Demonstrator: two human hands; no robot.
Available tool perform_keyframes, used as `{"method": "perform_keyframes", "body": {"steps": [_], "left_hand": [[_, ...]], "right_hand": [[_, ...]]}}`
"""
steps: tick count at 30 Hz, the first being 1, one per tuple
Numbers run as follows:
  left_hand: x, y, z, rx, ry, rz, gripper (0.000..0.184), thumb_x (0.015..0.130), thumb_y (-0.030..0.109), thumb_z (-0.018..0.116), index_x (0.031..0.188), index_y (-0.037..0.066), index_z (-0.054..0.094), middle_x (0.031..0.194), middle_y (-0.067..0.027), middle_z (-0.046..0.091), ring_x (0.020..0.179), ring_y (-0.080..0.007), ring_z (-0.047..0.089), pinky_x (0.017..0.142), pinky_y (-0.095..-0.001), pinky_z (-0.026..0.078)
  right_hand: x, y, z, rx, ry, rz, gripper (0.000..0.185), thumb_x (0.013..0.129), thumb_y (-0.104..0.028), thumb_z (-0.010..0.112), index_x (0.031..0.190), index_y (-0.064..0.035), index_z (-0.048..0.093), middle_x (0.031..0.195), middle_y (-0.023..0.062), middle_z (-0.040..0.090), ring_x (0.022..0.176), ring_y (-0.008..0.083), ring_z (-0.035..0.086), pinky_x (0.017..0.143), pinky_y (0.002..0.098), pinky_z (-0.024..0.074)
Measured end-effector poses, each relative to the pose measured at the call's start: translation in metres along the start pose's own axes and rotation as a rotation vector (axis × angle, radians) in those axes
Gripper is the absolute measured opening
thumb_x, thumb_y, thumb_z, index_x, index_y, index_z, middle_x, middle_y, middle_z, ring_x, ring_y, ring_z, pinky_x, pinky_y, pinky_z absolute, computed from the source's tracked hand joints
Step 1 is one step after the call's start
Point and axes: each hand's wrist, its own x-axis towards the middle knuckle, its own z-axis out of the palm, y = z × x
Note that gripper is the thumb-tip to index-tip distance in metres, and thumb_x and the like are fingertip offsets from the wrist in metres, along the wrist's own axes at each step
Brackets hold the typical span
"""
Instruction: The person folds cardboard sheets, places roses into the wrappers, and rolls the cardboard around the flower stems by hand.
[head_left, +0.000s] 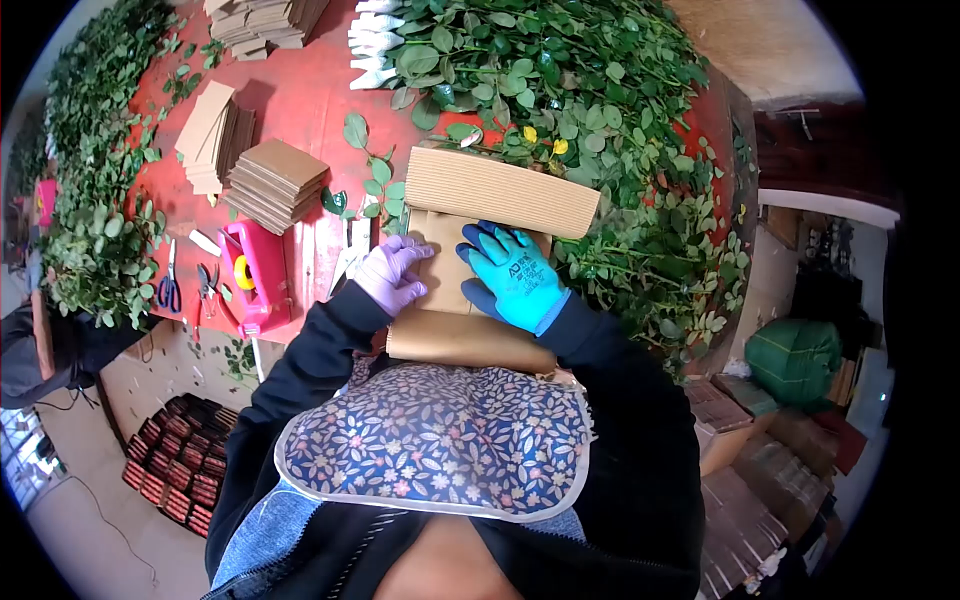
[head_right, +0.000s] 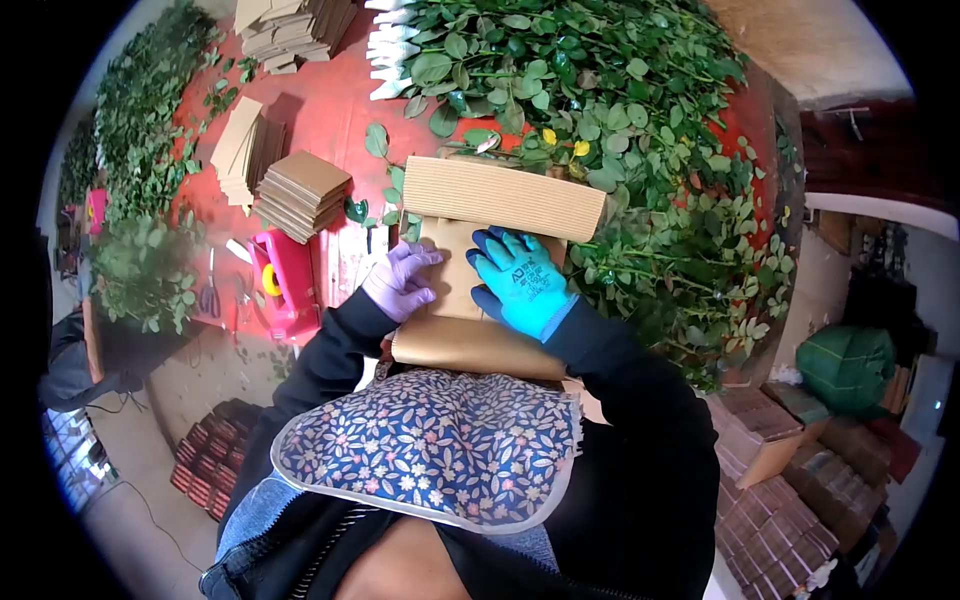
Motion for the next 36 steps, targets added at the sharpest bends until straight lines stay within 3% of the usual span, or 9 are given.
{"method": "perform_keyframes", "body": {"steps": [4,8,15,19,20,22,25,31,36], "left_hand": [[0.004,-0.014,0.008,0.125,0.035,0.054,0.05,0.077,0.002,0.075,0.125,0.008,0.061,0.12,-0.0116,0.051,0.081,-0.0167,0.064,0.07,-0.0277,0.056],[0.01,0.011,0.005,0.339,0.111,0.134,0.052,0.072,0.014,0.08,0.119,0.006,0.06,0.12,-0.018,0.056,0.104,-0.0375,0.06,0.088,-0.0412,0.052],[0.012,0.025,0.008,0.466,0.039,0.17,0.057,0.079,0.023,0.073,0.128,0.006,0.05,0.13,-0.0161,0.051,0.112,-0.0369,0.057,0.092,-0.0425,0.05],[0.013,0.033,0.008,0.522,0.005,0.108,0.055,0.078,0.025,0.07,0.126,0.005,0.05,0.136,-0.0149,0.049,0.109,-0.0338,0.061,0.083,-0.0431,0.055],[0.012,0.036,0.007,0.512,-0.025,0.092,0.054,0.078,0.025,0.069,0.124,0.005,0.05,0.135,-0.0145,0.049,0.108,-0.0334,0.061,0.081,-0.0435,0.055],[0.012,0.034,0.009,0.562,-0.024,0.064,0.055,0.078,0.027,0.07,0.124,0.007,0.049,0.134,-0.0139,0.049,0.103,-0.0334,0.062,0.079,-0.0433,0.055],[0.013,0.022,0.017,0.591,0.036,0.124,0.06,0.077,0.031,0.07,0.129,0.01,0.048,0.131,-0.0131,0.049,0.099,-0.0314,0.064,0.076,-0.0435,0.056],[0.015,0.025,0.013,0.563,-0.04,0.06,0.06,0.08,0.033,0.07,0.131,0.008,0.049,0.133,-0.0166,0.049,0.106,-0.0375,0.061,0.084,-0.0447,0.054],[0.014,0.023,0.015,0.49,-0.051,-0.034,0.059,0.08,0.032,0.071,0.128,0.007,0.05,0.138,-0.0142,0.047,0.111,-0.0368,0.059,0.087,-0.0443,0.053]], "right_hand": [[-0.001,-0.002,-0.002,-0.017,-0.04,0.021,0.05,0.087,-0.033,0.062,0.129,-0.0067,0.056,0.141,0.0149,0.048,0.133,0.033,0.042,0.108,0.0509,0.0321],[-0.004,-0.002,0.002,-0.026,-0.03,0.014,0.053,0.085,-0.035,0.061,0.129,-0.0058,0.055,0.14,0.0149,0.048,0.133,0.0322,0.042,0.107,0.0506,0.0327],[-0.005,-0.005,-0.002,-0.065,-0.066,-0.005,0.054,0.087,-0.035,0.061,0.132,-0.0072,0.053,0.144,0.0164,0.045,0.133,0.0334,0.042,0.106,0.0513,0.0346],[0.036,-0.027,-0.116,0.085,-0.677,0.009,0.049,0.085,-0.03,0.062,0.128,-0.0084,0.057,0.116,0.0143,0.064,0.101,0.029,0.064,0.085,0.0401,0.0511],[0.041,-0.029,-0.145,0.069,-0.338,-0.147,0.041,0.086,-0.023,0.061,0.125,-0.009,0.061,0.095,0.0115,0.068,0.082,0.0293,0.067,0.071,0.0383,0.053],[0.079,-0.007,-0.174,-0.037,0.051,-0.104,0.037,0.084,-0.011,0.061,0.121,-0.0063,0.062,0.086,0.0121,0.067,0.075,0.0327,0.065,0.065,0.041,0.0522],[0.163,0.074,-0.19,-0.059,0.481,-0.037,0.028,0.088,-0.015,0.06,0.114,-0.0052,0.063,0.09,0.0164,0.068,0.08,0.0368,0.065,0.069,0.0454,0.0511],[0.249,0.205,-0.11,-0.326,0.173,0.381,0.038,0.091,-0.03,0.057,0.124,-0.0124,0.057,0.103,0.0179,0.066,0.096,0.0363,0.063,0.085,0.0496,0.0475],[0.217,0.198,-0.097,-0.507,0.209,0.21,0.028,0.088,-0.026,0.063,0.113,-0.0141,0.063,0.095,0.0124,0.061,0.088,0.0334,0.062,0.078,0.0478,0.0481]]}}
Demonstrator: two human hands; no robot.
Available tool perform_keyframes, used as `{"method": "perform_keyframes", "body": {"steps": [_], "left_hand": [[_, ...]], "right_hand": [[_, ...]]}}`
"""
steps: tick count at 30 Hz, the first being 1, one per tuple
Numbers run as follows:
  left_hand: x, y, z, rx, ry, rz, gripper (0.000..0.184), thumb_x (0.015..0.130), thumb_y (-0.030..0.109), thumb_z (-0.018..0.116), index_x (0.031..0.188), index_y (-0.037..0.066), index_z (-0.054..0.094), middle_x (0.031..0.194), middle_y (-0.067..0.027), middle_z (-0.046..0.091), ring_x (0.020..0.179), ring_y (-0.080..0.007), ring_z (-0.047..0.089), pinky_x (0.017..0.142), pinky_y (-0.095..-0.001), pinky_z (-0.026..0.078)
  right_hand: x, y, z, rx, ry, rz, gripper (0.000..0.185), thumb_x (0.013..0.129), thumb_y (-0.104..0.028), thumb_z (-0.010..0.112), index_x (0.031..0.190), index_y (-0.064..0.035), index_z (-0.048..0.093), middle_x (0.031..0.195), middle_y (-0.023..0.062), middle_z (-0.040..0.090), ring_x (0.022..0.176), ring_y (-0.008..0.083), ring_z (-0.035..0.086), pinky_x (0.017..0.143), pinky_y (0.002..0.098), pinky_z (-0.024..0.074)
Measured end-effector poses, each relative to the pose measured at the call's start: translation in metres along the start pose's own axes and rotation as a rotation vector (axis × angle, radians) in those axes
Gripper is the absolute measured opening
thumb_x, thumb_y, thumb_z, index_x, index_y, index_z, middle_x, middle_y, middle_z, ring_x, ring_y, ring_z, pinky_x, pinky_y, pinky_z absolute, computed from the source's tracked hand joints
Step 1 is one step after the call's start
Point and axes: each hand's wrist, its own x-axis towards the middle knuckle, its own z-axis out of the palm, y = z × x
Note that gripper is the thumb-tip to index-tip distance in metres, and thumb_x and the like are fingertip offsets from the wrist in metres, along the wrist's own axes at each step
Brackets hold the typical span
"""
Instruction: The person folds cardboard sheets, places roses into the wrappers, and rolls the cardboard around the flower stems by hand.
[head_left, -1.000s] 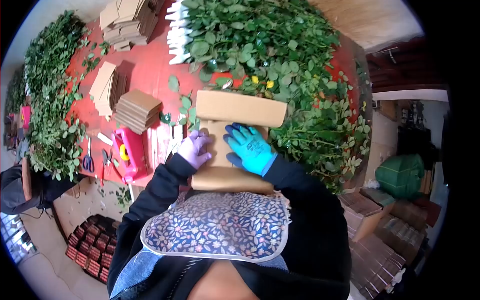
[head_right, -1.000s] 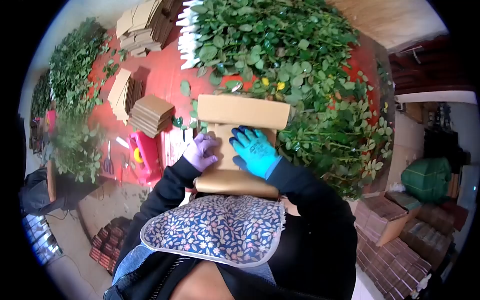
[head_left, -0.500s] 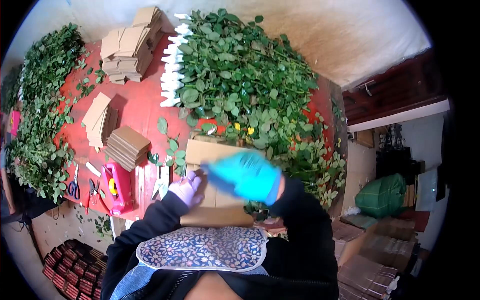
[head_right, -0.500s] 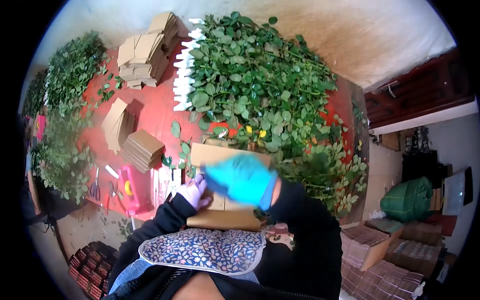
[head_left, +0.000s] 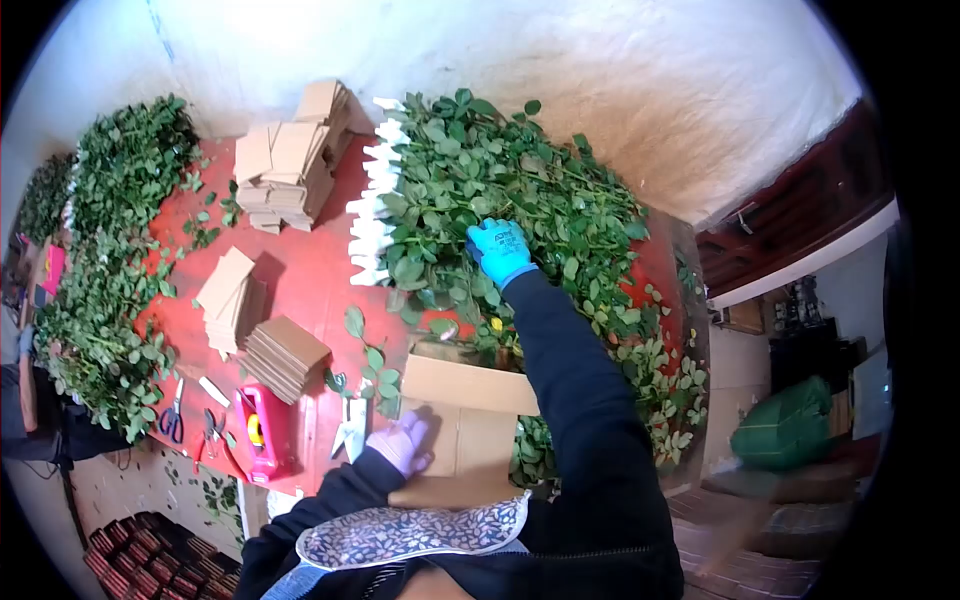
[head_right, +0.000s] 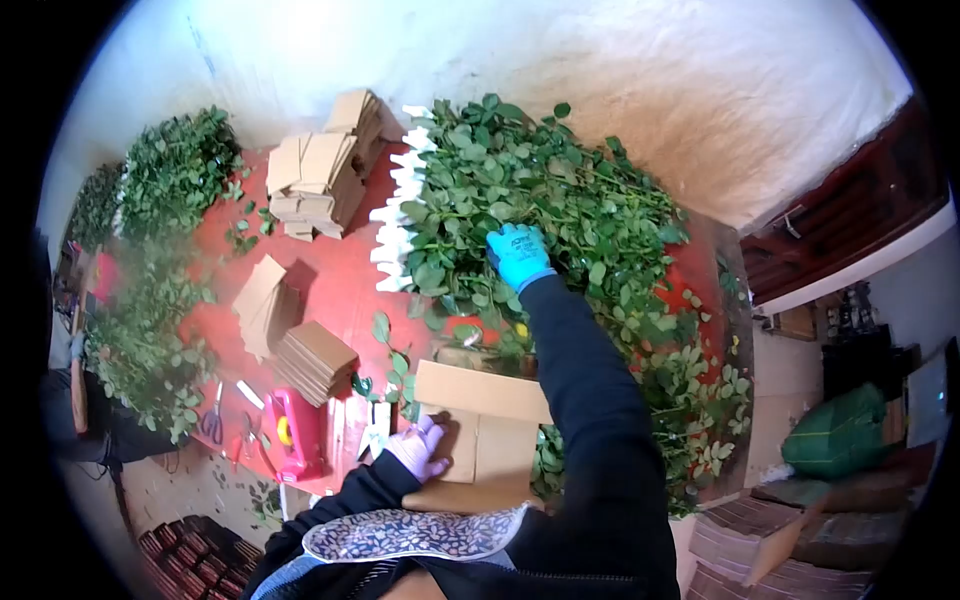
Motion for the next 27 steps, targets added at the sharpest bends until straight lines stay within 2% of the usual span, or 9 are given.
{"method": "perform_keyframes", "body": {"steps": [7,8,12,16,19,20,23,25,27], "left_hand": [[0.0,0.006,-0.01,-0.041,0.021,0.048,0.064,0.078,0.027,0.073,0.134,0.012,0.047,0.138,-0.0162,0.047,0.115,-0.0371,0.057,0.09,-0.0444,0.052],[0.0,0.005,-0.007,-0.026,0.035,0.054,0.065,0.077,0.027,0.074,0.135,0.013,0.046,0.137,-0.016,0.047,0.114,-0.0373,0.057,0.089,-0.0443,0.053],[-0.001,0.007,-0.01,0.017,0.053,0.071,0.065,0.076,0.027,0.073,0.133,0.01,0.048,0.136,-0.0141,0.048,0.112,-0.0355,0.058,0.087,-0.0428,0.053],[-0.002,0.0,-0.006,0.006,0.123,0.152,0.063,0.076,0.022,0.07,0.132,0.008,0.047,0.13,-0.0157,0.048,0.103,-0.0334,0.061,0.081,-0.042,0.055],[-0.001,-0.007,0.001,-0.033,0.145,0.177,0.058,0.076,0.02,0.069,0.128,0.006,0.048,0.13,-0.0157,0.047,0.098,-0.0336,0.063,0.075,-0.0414,0.057],[-0.003,-0.005,-0.002,-0.044,0.197,0.197,0.055,0.076,0.02,0.069,0.125,0.006,0.049,0.128,-0.015,0.046,0.092,-0.0336,0.064,0.07,-0.0418,0.057],[-0.001,-0.011,0.007,-0.047,0.216,0.21,0.053,0.075,0.02,0.069,0.123,0.007,0.049,0.124,-0.0143,0.045,0.088,-0.0332,0.064,0.067,-0.043,0.056],[-0.001,-0.011,0.006,-0.057,0.24,0.208,0.053,0.074,0.02,0.07,0.122,0.008,0.049,0.121,-0.014,0.045,0.086,-0.0325,0.064,0.064,-0.0443,0.056],[-0.001,-0.008,0.0,-0.047,0.072,0.118,0.059,0.077,0.024,0.07,0.13,0.006,0.048,0.129,-0.0151,0.049,0.1,-0.034,0.061,0.078,-0.041,0.055]], "right_hand": [[-0.059,-0.004,-0.038,0.157,0.175,-0.178,0.027,0.078,-0.015,0.065,0.106,-0.0144,0.063,0.096,0.0113,0.058,0.08,0.0326,0.063,0.07,0.0473,0.0505],[-0.059,-0.004,-0.041,0.142,0.04,-0.153,0.036,0.077,-0.014,0.066,0.113,-0.015,0.064,0.107,0.0129,0.061,0.081,0.0329,0.064,0.071,0.0464,0.0518],[-0.061,0.006,-0.009,0.17,-0.063,-0.172,0.044,0.077,-0.011,0.066,0.12,-0.0139,0.061,0.135,0.0153,0.054,0.089,0.0324,0.067,0.077,0.0444,0.053],[-0.063,-0.009,-0.025,0.186,-0.094,-0.193,0.032,0.087,-0.016,0.063,0.119,-0.0136,0.061,0.133,0.0149,0.055,0.098,0.0346,0.064,0.084,0.0459,0.0508],[-0.058,-0.009,-0.022,0.172,-0.159,-0.218,0.03,0.086,-0.015,0.063,0.116,-0.013,0.062,0.134,0.0154,0.055,0.095,0.0356,0.064,0.081,0.0461,0.0518],[-0.056,-0.005,-0.014,0.087,-0.121,-0.298,0.044,0.084,-0.018,0.063,0.128,-0.0166,0.056,0.139,0.0139,0.051,0.083,0.0317,0.066,0.074,0.0443,0.0526],[-0.056,-0.003,-0.004,-0.012,-0.119,-0.251,0.054,0.085,-0.02,0.064,0.137,-0.017,0.049,0.14,0.0142,0.05,0.08,0.0323,0.065,0.074,0.0441,0.0526],[-0.05,-0.009,-0.007,-0.088,-0.155,-0.206,0.063,0.085,-0.024,0.065,0.144,-0.0166,0.042,0.142,0.0131,0.049,0.089,0.032,0.064,0.075,0.046,0.0519],[-0.041,-0.018,-0.017,-0.325,-0.168,-0.119,0.065,0.085,-0.027,0.065,0.145,-0.0151,0.042,0.142,0.012,0.049,0.104,0.0315,0.059,0.078,0.0475,0.0503]]}}
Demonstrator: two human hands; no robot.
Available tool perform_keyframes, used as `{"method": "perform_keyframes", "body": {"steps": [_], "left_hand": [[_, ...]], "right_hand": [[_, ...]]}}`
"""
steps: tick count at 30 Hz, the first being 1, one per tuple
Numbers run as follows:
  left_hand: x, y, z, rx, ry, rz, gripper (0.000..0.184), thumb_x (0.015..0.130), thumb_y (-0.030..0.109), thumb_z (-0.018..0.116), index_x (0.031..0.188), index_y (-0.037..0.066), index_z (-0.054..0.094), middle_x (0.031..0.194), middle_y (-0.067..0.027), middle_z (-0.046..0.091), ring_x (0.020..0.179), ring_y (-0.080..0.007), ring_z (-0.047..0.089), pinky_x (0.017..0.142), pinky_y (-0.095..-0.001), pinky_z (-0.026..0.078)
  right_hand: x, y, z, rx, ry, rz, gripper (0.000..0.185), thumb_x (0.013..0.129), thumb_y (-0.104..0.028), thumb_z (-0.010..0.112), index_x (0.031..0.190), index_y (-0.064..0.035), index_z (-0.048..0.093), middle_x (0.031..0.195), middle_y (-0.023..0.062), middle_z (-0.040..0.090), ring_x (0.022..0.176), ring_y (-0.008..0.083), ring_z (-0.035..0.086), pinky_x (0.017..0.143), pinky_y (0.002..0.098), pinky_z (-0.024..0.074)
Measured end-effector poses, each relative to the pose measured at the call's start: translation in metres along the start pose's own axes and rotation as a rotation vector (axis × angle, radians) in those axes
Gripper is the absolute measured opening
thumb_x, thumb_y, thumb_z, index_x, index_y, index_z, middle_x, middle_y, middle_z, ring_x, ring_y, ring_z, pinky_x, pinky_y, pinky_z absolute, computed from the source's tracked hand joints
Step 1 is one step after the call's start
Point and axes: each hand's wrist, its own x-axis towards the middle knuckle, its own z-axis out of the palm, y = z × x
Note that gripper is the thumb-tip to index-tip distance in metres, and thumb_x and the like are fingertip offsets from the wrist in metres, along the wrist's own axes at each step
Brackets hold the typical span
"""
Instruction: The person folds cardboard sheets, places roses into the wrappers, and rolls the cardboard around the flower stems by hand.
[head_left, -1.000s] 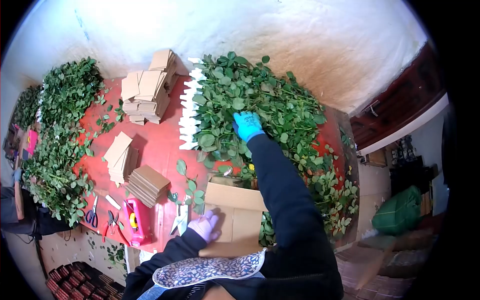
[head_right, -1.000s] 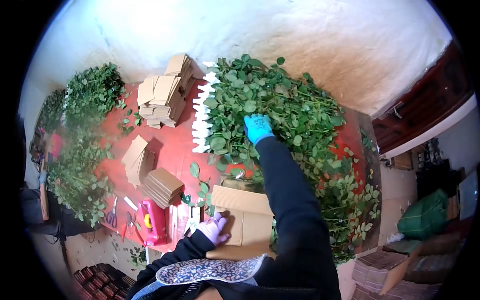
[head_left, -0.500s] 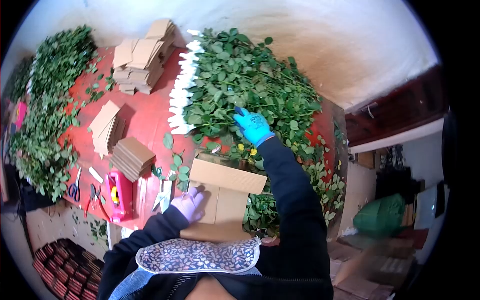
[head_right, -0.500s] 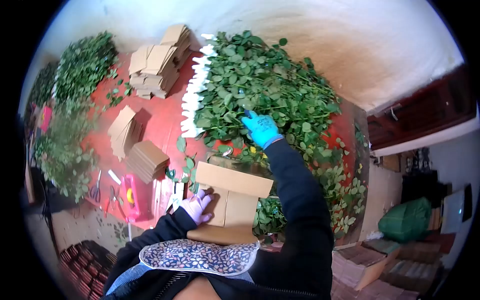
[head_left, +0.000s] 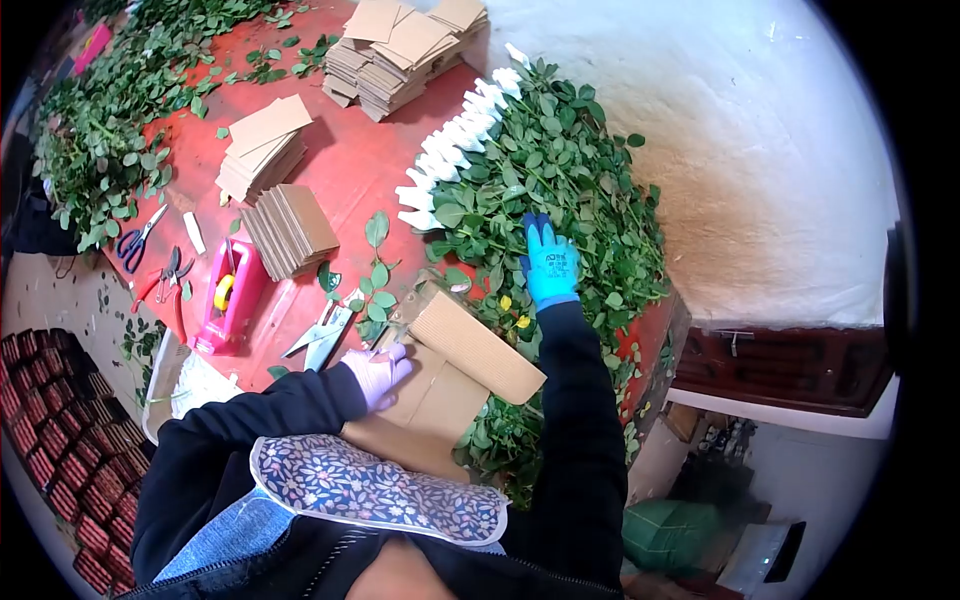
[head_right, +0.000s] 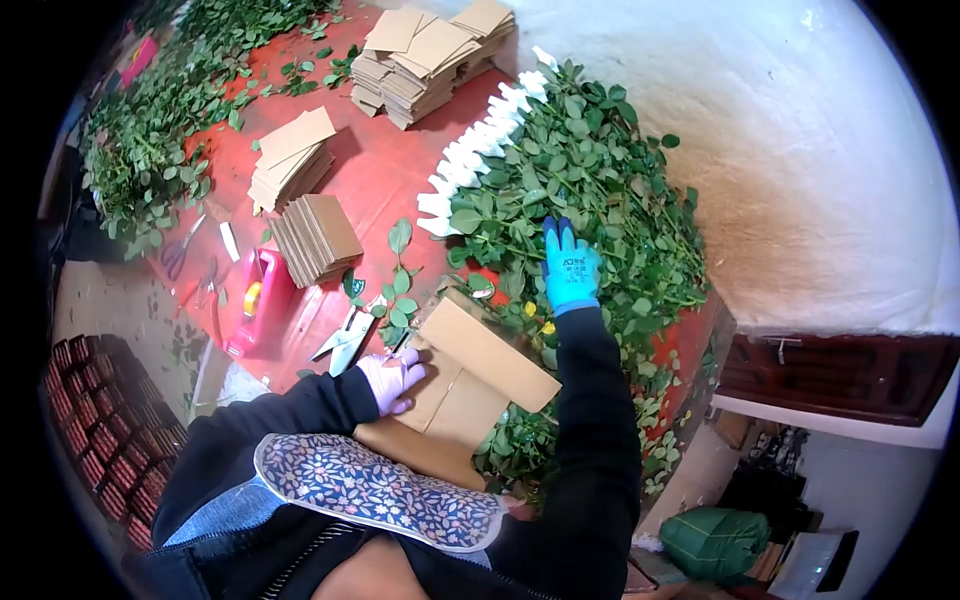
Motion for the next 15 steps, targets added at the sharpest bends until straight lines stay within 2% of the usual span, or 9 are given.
{"method": "perform_keyframes", "body": {"steps": [1,2,4,7,8,10,12,13,15], "left_hand": [[0.0,0.0,0.0,-0.001,0.006,-0.001,0.059,0.077,0.024,0.07,0.13,0.006,0.048,0.129,-0.0151,0.049,0.1,-0.034,0.061,0.078,-0.041,0.055],[-0.001,0.001,0.0,-0.007,0.007,-0.002,0.059,0.077,0.024,0.07,0.129,0.007,0.048,0.129,-0.0152,0.049,0.099,-0.0341,0.061,0.077,-0.0414,0.056],[-0.001,0.0,-0.001,-0.007,0.013,-0.003,0.059,0.077,0.024,0.07,0.129,0.007,0.049,0.13,-0.0153,0.049,0.098,-0.0342,0.061,0.076,-0.0418,0.056],[-0.002,-0.004,0.004,-0.034,0.058,0.035,0.059,0.077,0.023,0.069,0.13,0.009,0.049,0.13,-0.0156,0.049,0.096,-0.0342,0.062,0.075,-0.0422,0.056],[-0.002,-0.005,0.006,-0.034,0.096,0.059,0.058,0.076,0.021,0.069,0.129,0.01,0.049,0.128,-0.014,0.048,0.095,-0.0329,0.063,0.07,-0.0439,0.056],[-0.002,-0.005,0.01,-0.044,0.132,0.086,0.057,0.075,0.019,0.069,0.127,0.012,0.049,0.127,-0.0125,0.047,0.093,-0.0316,0.065,0.065,-0.0457,0.056],[-0.001,-0.005,0.008,-0.038,0.075,0.046,0.055,0.076,0.018,0.069,0.127,0.013,0.05,0.127,-0.0119,0.047,0.097,-0.031,0.064,0.067,-0.0459,0.056],[-0.001,-0.003,0.003,-0.021,0.04,0.042,0.055,0.078,0.021,0.069,0.129,0.012,0.05,0.131,-0.014,0.048,0.096,-0.0324,0.063,0.073,-0.0418,0.056],[-0.001,-0.006,0.006,-0.015,0.059,0.06,0.056,0.078,0.021,0.069,0.13,0.012,0.05,0.131,-0.0137,0.048,0.095,-0.0321,0.063,0.072,-0.0414,0.056]], "right_hand": [[0.005,0.0,0.003,0.009,-0.029,0.004,0.068,0.084,-0.027,0.066,0.145,-0.0139,0.041,0.138,0.0101,0.053,0.113,0.0305,0.054,0.085,0.048,0.0471],[0.01,-0.001,0.006,0.005,-0.025,0.002,0.068,0.084,-0.027,0.066,0.145,-0.0139,0.041,0.138,0.0101,0.053,0.113,0.0305,0.054,0.085,0.048,0.0471],[0.022,-0.003,0.008,-0.006,-0.105,-0.039,0.067,0.082,-0.028,0.069,0.143,-0.0136,0.044,0.133,0.0111,0.056,0.119,0.0347,0.053,0.098,0.05,0.0404],[0.02,-0.002,0.003,0.019,-0.108,-0.061,0.06,0.081,-0.026,0.07,0.136,-0.0158,0.05,0.123,0.01,0.06,0.119,0.0344,0.053,0.098,0.0507,0.0392],[0.018,-0.001,-0.002,0.034,-0.126,-0.068,0.056,0.081,-0.025,0.07,0.133,-0.0163,0.052,0.12,0.0098,0.061,0.119,0.0342,0.053,0.098,0.0513,0.0392],[0.012,0.005,-0.008,0.054,-0.12,-0.085,0.052,0.079,-0.023,0.07,0.129,-0.0168,0.055,0.114,0.0101,0.062,0.112,0.0325,0.057,0.094,0.0481,0.0417],[0.002,0.014,-0.011,0.154,-0.048,-0.178,0.05,0.077,-0.018,0.069,0.125,-0.0161,0.056,0.105,0.012,0.062,0.095,0.0293,0.062,0.087,0.0459,0.0449],[-0.005,0.018,-0.016,0.136,0.061,-0.215,0.055,0.075,-0.017,0.07,0.128,-0.0163,0.055,0.102,0.0112,0.06,0.085,0.0289,0.063,0.082,0.0433,0.0461],[-0.02,0.023,-0.041,0.139,0.123,-0.208,0.058,0.074,-0.017,0.07,0.129,-0.0167,0.054,0.101,0.0106,0.06,0.085,0.0289,0.063,0.08,0.0427,0.0461]]}}
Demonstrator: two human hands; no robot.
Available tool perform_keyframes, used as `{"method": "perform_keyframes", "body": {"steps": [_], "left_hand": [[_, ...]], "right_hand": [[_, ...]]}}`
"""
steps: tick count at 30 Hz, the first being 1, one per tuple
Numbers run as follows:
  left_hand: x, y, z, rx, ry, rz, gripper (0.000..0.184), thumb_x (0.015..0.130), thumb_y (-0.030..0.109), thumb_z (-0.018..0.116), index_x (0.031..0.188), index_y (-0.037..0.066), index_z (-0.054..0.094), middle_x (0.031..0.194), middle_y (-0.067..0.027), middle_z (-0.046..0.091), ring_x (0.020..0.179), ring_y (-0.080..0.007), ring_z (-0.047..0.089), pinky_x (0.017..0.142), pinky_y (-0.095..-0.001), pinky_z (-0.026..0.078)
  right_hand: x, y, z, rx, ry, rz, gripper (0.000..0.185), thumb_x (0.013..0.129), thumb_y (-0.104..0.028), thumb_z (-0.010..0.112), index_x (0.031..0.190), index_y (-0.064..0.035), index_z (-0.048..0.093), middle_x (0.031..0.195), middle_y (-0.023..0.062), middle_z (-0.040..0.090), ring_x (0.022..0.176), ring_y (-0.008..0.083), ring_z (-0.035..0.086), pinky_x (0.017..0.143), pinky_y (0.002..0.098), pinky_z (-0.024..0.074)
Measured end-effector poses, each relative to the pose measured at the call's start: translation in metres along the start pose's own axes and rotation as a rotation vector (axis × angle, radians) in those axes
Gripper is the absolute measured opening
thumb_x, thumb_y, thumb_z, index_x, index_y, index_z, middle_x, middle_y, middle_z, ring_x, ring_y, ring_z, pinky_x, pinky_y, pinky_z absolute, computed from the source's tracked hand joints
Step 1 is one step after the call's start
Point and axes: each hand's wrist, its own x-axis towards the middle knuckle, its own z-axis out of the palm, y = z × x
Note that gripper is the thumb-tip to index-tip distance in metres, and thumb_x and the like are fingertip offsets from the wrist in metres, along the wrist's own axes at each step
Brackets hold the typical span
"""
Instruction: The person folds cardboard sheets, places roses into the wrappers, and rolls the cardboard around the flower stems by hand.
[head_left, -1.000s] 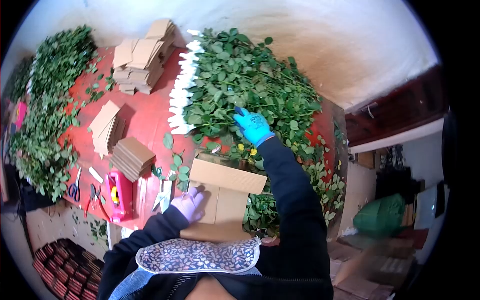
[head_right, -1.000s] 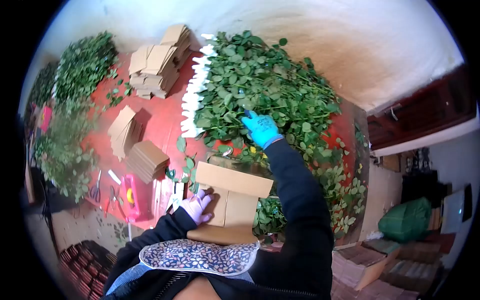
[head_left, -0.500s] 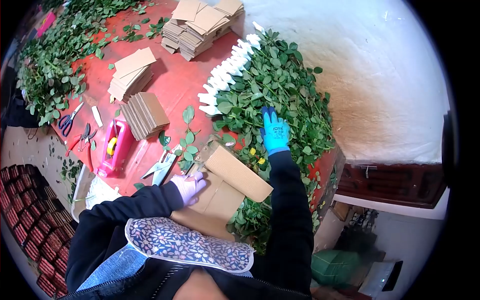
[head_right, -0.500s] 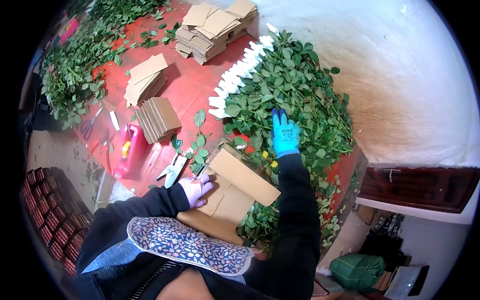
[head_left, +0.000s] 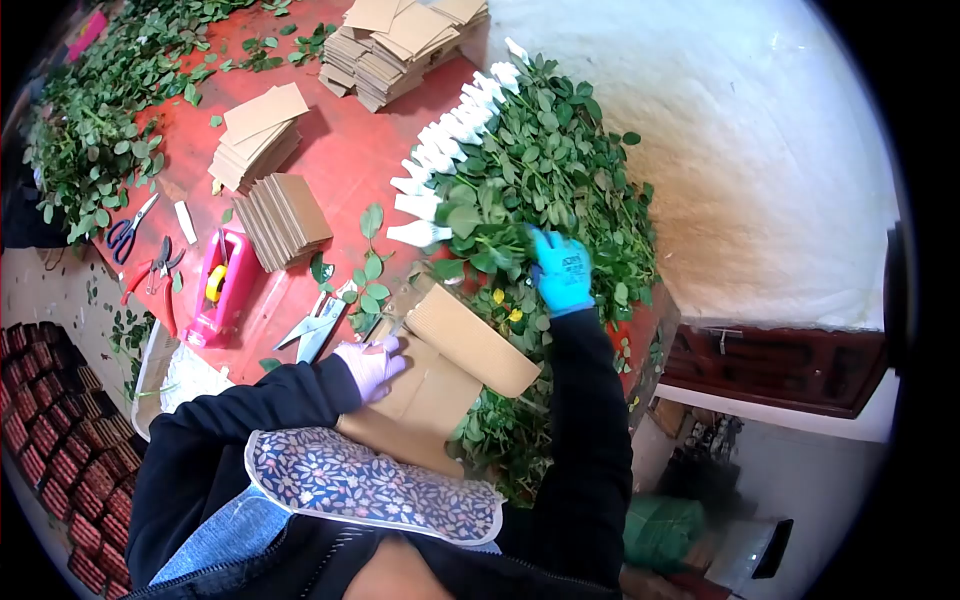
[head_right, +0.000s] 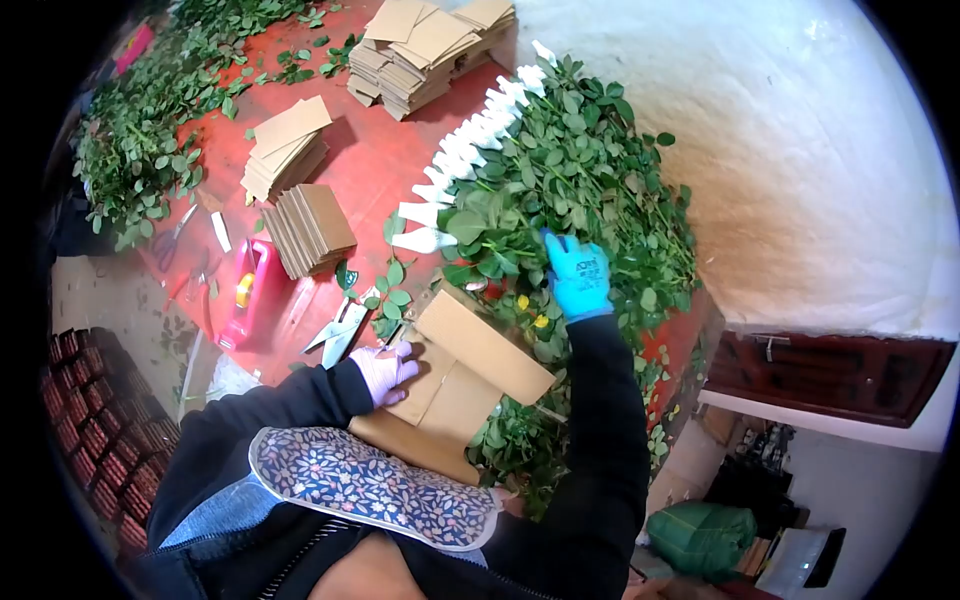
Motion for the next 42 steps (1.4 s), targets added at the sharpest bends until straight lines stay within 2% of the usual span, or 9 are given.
{"method": "perform_keyframes", "body": {"steps": [5,13,15,20,25,33,34,37,42], "left_hand": [[0.001,-0.007,0.012,0.084,0.092,0.038,0.04,0.083,0.012,0.06,0.123,0.013,0.056,0.129,-0.0105,0.051,0.1,-0.0293,0.064,0.072,-0.0406,0.057],[0.013,-0.018,-0.026,-0.062,-0.226,-0.053,0.037,0.08,0.016,0.063,0.117,0.02,0.063,0.124,-0.007,0.057,0.105,-0.0262,0.062,0.078,-0.0372,0.053],[0.008,-0.045,-0.002,0.029,-0.019,0.234,0.043,0.079,0.006,0.061,0.119,0.02,0.061,0.127,-0.0071,0.056,0.107,-0.0271,0.062,0.08,-0.0375,0.055],[0.01,-0.045,-0.009,-0.018,-0.034,0.291,0.043,0.079,0.01,0.068,0.121,0.014,0.058,0.127,-0.0086,0.051,0.107,-0.0303,0.059,0.084,-0.0401,0.053],[0.006,-0.042,-0.01,-0.145,-0.061,0.198,0.046,0.078,0.025,0.076,0.119,0.013,0.06,0.128,-0.0088,0.05,0.111,-0.0313,0.057,0.091,-0.0427,0.05],[0.002,-0.036,-0.015,-0.084,-0.048,0.167,0.059,0.07,0.02,0.081,0.123,0.018,0.057,0.13,-0.0066,0.05,0.112,-0.0273,0.058,0.083,-0.0376,0.054],[0.002,-0.037,-0.013,-0.089,-0.052,0.171,0.059,0.07,0.02,0.081,0.123,0.018,0.057,0.13,-0.0066,0.05,0.112,-0.0273,0.058,0.083,-0.0376,0.054],[0.003,-0.041,-0.005,-0.08,-0.023,0.199,0.058,0.071,0.02,0.08,0.124,0.019,0.056,0.131,-0.0068,0.05,0.112,-0.0275,0.059,0.084,-0.0382,0.054],[0.005,-0.035,-0.015,-0.044,-0.086,0.174,0.078,0.069,0.037,0.083,0.136,0.019,0.048,0.136,-0.0083,0.048,0.116,-0.0305,0.057,0.088,-0.0417,0.052]], "right_hand": [[-0.032,-0.016,-0.101,0.02,0.277,0.021,0.063,0.071,-0.009,0.067,0.132,-0.0159,0.055,0.097,0.0094,0.059,0.08,0.0295,0.058,0.074,0.0413,0.0453],[-0.142,-0.07,-0.142,0.764,-0.419,-0.147,0.045,0.07,-0.005,0.069,0.114,-0.0106,0.064,0.089,0.0117,0.065,0.081,0.034,0.065,0.069,0.0424,0.0514],[-0.167,-0.079,-0.103,0.982,-0.737,-0.142,0.028,0.083,-0.011,0.069,0.111,-0.0097,0.067,0.091,0.0147,0.068,0.084,0.032,0.067,0.075,0.0399,0.0526],[-0.213,-0.107,-0.015,1.486,-1.133,0.256,0.019,0.095,-0.013,0.063,0.111,-0.0044,0.066,0.083,-0.001,0.065,0.073,0.0072,0.056,0.066,0.0289,0.0493],[-0.222,-0.119,0.006,1.832,-1.32,0.674,0.021,0.095,-0.01,0.061,0.115,-0.0041,0.064,0.086,-0.0017,0.064,0.074,0.0064,0.056,0.065,0.026,0.0488],[-0.185,-0.133,-0.11,0.898,-0.691,0.075,0.025,0.092,-0.019,0.064,0.113,-0.0052,0.063,0.088,0.0175,0.067,0.071,0.031,0.062,0.069,0.0384,0.0507],[-0.191,-0.135,-0.108,0.905,-0.647,0.089,0.019,0.094,-0.01,0.061,0.112,-0.0042,0.063,0.075,0.0024,0.063,0.066,0.0115,0.057,0.061,0.031,0.0475],[-0.208,-0.132,-0.073,1.213,-0.915,0.444,0.024,0.093,-0.018,0.064,0.114,-0.0055,0.063,0.083,0.0137,0.067,0.068,0.0226,0.062,0.065,0.0353,0.0498],[-0.239,-0.136,-0.001,1.268,-0.649,0.293,0.015,0.095,-0.015,0.059,0.105,-0.005,0.066,0.084,0.0144,0.067,0.073,0.0236,0.064,0.069,0.0363,0.0494]]}}
